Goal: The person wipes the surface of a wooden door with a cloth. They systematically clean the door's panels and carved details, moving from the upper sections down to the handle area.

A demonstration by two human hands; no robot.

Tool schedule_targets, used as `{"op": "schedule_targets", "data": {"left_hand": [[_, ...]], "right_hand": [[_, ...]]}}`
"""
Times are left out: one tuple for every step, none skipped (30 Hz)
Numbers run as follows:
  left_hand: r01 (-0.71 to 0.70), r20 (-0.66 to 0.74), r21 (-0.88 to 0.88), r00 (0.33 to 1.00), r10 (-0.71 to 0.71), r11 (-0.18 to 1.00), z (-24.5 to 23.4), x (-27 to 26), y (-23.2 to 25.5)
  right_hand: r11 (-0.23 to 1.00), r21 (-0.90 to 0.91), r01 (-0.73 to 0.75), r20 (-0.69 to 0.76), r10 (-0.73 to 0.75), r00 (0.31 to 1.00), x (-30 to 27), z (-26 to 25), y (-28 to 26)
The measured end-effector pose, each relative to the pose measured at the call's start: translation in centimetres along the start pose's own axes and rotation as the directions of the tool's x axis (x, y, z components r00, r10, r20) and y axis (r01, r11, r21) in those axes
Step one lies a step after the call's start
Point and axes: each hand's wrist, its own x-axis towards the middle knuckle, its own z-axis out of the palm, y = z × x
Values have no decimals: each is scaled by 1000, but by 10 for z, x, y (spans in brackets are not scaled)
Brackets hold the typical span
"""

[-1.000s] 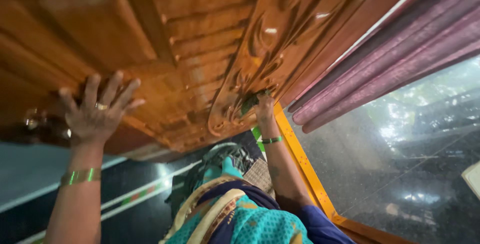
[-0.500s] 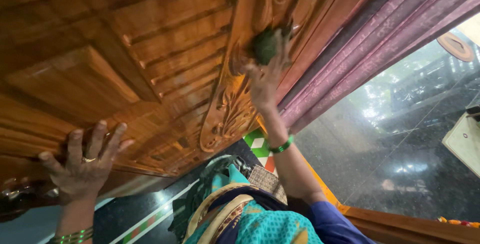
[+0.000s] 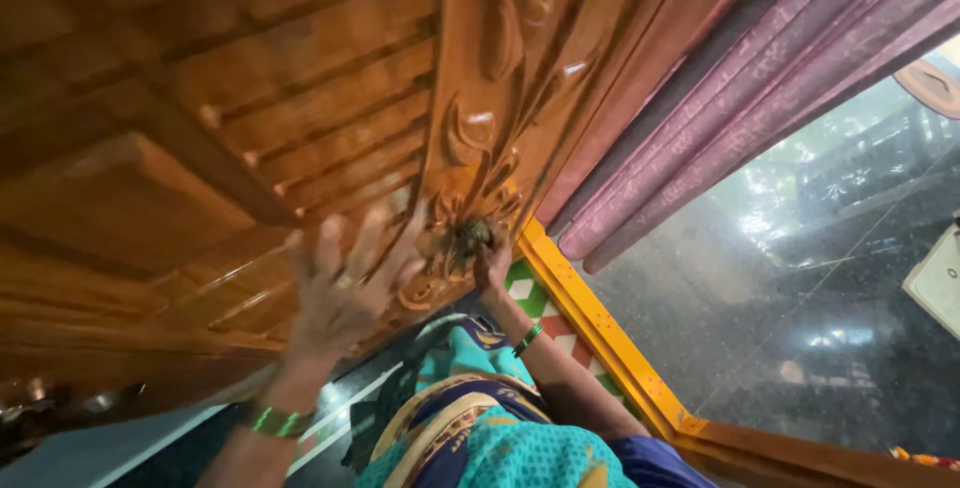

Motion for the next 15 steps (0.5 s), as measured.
{"op": "schedule_targets", "data": {"left_hand": [[49, 116, -101, 993, -37, 994, 8, 21, 9], [108, 234, -194, 970, -61, 975, 15, 40, 15], [95, 195, -74, 978, -79, 993, 25, 58, 21], [86, 153, 47, 984, -92, 995, 35, 73, 26], [80, 116, 165, 988, -100, 983, 43, 82, 30], [71, 101, 251, 990, -99, 965, 49, 85, 31], [63, 81, 337, 992, -96, 939, 57, 90, 31], [57, 61, 420, 994, -91, 906, 64, 93, 31], [58, 48, 424, 995, -87, 904, 68, 92, 30], [60, 35, 428, 996, -83, 902, 71, 90, 30], [64, 23, 434, 996, -82, 899, 72, 86, 31], [58, 29, 437, 996, -79, 898, 73, 83, 34], [53, 30, 445, 997, -74, 894, 74, 82, 33], [48, 31, 453, 997, -69, 890, 74, 82, 33], [50, 32, 457, 997, -72, 888, 75, 81, 34]], "right_hand": [[984, 87, -154, 11, 154, 988, 2, -7, 11], [892, 150, -426, 44, 425, 904, 5, -16, 18], [890, 208, -405, 98, 393, 914, 10, -22, 22], [883, 266, -386, 150, 358, 922, 17, -27, 24], [870, 322, -373, 198, 324, 925, 20, -35, 26], [831, 372, -413, 182, 371, 911, 27, -39, 26], [789, 424, -443, 169, 412, 895, 40, -39, 24], [743, 476, -470, 159, 453, 877, 51, -39, 22], [970, 123, -208, 222, 178, 959, 62, -42, 18], [993, 55, -106, 244, 90, 966, 70, -41, 15], [995, 59, -85, 236, 69, 969, 79, -45, 10], [968, 190, -165, 202, 126, 971, 87, -45, 3], [943, 275, -189, 176, 144, 974, 96, -43, -6], [920, 340, -195, 158, 149, 976, 105, -39, -18], [918, 363, -158, 145, 112, 983, 111, -38, -31]]}}
